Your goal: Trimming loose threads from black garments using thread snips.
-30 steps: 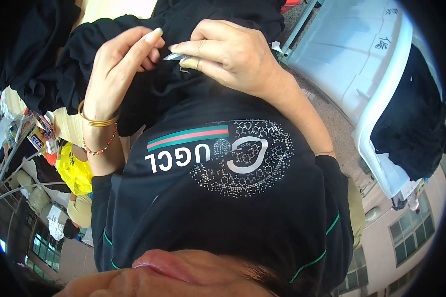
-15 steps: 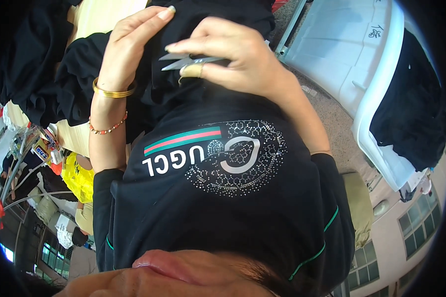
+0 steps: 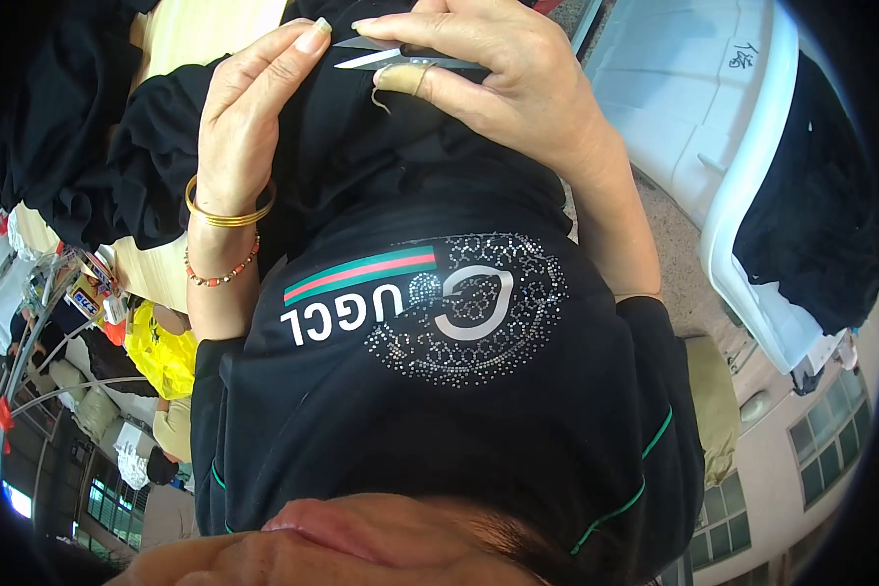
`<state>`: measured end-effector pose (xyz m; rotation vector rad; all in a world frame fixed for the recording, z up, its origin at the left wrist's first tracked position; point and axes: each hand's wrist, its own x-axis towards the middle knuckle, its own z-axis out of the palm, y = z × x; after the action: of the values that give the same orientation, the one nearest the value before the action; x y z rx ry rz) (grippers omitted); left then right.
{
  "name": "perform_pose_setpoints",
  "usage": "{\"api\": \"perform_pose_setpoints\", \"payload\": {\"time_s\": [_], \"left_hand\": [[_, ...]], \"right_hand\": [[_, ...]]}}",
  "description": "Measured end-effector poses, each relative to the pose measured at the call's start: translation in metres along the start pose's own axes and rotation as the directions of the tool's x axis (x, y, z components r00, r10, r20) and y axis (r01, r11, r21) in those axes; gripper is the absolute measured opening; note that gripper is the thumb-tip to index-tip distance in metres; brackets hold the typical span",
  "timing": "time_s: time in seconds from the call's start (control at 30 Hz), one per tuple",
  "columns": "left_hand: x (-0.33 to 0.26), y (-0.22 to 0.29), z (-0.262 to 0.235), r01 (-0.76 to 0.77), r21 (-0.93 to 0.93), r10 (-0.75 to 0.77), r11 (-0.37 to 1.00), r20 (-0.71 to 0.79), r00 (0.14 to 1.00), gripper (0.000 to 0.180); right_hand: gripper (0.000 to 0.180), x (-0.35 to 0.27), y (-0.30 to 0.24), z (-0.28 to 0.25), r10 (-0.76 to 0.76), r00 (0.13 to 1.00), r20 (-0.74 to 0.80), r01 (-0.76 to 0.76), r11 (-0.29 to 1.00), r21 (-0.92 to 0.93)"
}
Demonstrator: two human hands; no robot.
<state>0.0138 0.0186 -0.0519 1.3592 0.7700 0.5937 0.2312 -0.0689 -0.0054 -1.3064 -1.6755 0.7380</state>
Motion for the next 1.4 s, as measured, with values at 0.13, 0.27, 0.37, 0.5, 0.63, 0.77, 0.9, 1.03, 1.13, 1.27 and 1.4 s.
{"api": "perform_pose_setpoints", "payload": {"time_s": [0.13, 0.27, 0.37, 0.5, 0.63, 0.77, 0.9, 1.03, 1.13, 1.27, 1.4], "left_hand": [[0.002, -0.001, -0.001, -0.053, 0.057, 0.053, 0.997, 0.012, 0.999, 0.028], [0.003, 0.010, 0.011, 0.058, -0.131, -0.057, 0.990, 0.009, 0.998, 0.029], [0.005, 0.003, 0.010, 0.061, -0.166, -0.058, 0.984, 0.022, 0.998, 0.029], [0.002, -0.002, 0.007, 0.129, -0.140, -0.134, 0.982, -0.031, 0.990, 0.028], [0.008, 0.004, 0.012, 0.255, -0.012, -0.254, 0.967, 0.027, 0.967, 0.030], [0.007, -0.006, 0.024, 0.230, -0.158, -0.204, 0.960, 0.166, 0.965, 0.032], [0.002, -0.017, 0.019, 0.257, -0.176, -0.219, 0.950, 0.208, 0.953, 0.028], [0.000, -0.015, 0.021, 0.269, -0.325, -0.226, 0.907, 0.164, 0.960, 0.024], [0.000, -0.011, 0.018, 0.297, -0.417, -0.220, 0.859, 0.222, 0.950, 0.025], [-0.001, -0.013, 0.017, 0.282, -0.365, -0.219, 0.887, 0.205, 0.954, 0.027], [-0.002, -0.013, 0.017, 0.282, -0.412, -0.196, 0.867, 0.239, 0.951, 0.027]], "right_hand": [[0.035, 0.000, 0.000, -0.001, -0.004, 1.000, -0.001, 0.004, 1.000, -0.018], [0.033, 0.000, -0.001, 0.000, -0.043, 0.999, 0.007, 0.044, 0.991, -0.124], [0.031, -0.001, -0.005, 0.002, -0.064, 0.998, 0.008, 0.065, 0.980, -0.191], [0.032, -0.005, -0.002, 0.003, -0.079, 0.997, 0.016, 0.080, 0.976, -0.202], [0.031, -0.023, 0.026, 0.020, -0.181, 0.983, 0.024, 0.182, 0.956, -0.229], [0.024, -0.031, 0.025, 0.033, -0.139, 0.989, 0.056, 0.149, 0.959, -0.240], [0.027, -0.034, 0.023, 0.031, -0.099, 0.993, 0.068, 0.108, 0.982, -0.158], [0.037, -0.034, 0.030, 0.014, -0.073, 0.997, 0.016, 0.072, 0.995, 0.070], [0.037, -0.035, 0.037, 0.000, -0.016, 0.998, -0.056, 0.011, 0.996, -0.091], [0.036, -0.028, 0.036, 0.000, 0.037, 0.990, -0.139, -0.037, 0.999, -0.004], [0.034, -0.025, 0.035, 0.003, 0.066, 0.992, -0.111, -0.061, 0.997, 0.048]]}}
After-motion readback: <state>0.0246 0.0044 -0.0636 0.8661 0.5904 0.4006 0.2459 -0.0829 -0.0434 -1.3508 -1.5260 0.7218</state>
